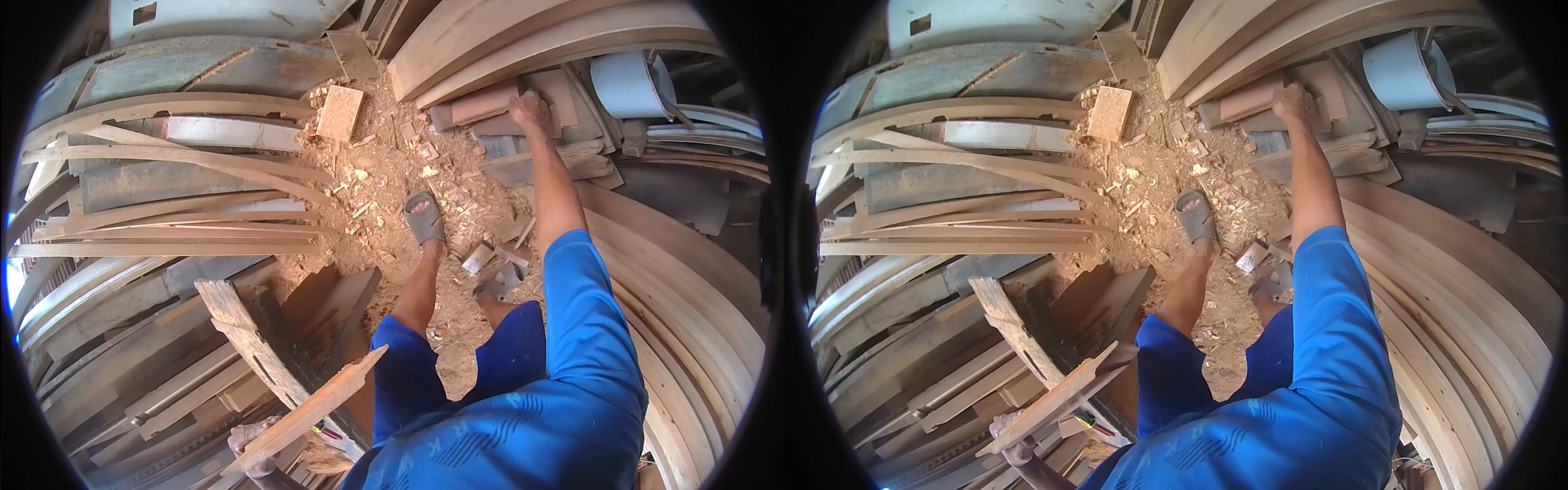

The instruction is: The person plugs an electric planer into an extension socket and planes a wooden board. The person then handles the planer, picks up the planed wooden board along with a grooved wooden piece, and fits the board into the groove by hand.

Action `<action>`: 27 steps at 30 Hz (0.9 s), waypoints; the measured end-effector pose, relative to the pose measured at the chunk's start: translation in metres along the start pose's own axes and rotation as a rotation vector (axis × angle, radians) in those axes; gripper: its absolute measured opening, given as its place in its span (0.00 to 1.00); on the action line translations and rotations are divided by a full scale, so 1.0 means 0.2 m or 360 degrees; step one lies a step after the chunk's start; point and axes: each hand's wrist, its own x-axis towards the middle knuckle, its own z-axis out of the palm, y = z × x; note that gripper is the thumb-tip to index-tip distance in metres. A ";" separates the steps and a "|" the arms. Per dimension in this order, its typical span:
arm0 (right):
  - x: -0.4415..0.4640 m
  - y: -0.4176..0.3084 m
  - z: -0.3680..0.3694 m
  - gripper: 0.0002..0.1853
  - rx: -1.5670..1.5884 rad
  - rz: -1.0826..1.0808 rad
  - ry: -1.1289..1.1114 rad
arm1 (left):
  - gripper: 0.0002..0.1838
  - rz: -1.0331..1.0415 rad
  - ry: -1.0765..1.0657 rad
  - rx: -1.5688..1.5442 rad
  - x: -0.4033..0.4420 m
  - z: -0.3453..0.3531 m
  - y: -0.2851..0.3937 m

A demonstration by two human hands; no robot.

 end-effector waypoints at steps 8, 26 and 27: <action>-0.61 0.04 -0.17 0.20 0.0609 -0.0631 0.0129 | 0.31 -0.0166 -0.0143 -0.0334 0.11 0.03 0.09; -2.23 -0.73 -2.72 0.35 0.1997 -0.1556 -0.0137 | 0.14 0.0033 -0.0155 -0.1042 0.29 -0.03 0.46; -2.22 -0.76 -2.65 0.38 0.2063 -0.1497 -0.0124 | 0.14 0.0034 -0.0074 -0.1092 0.22 -0.04 0.49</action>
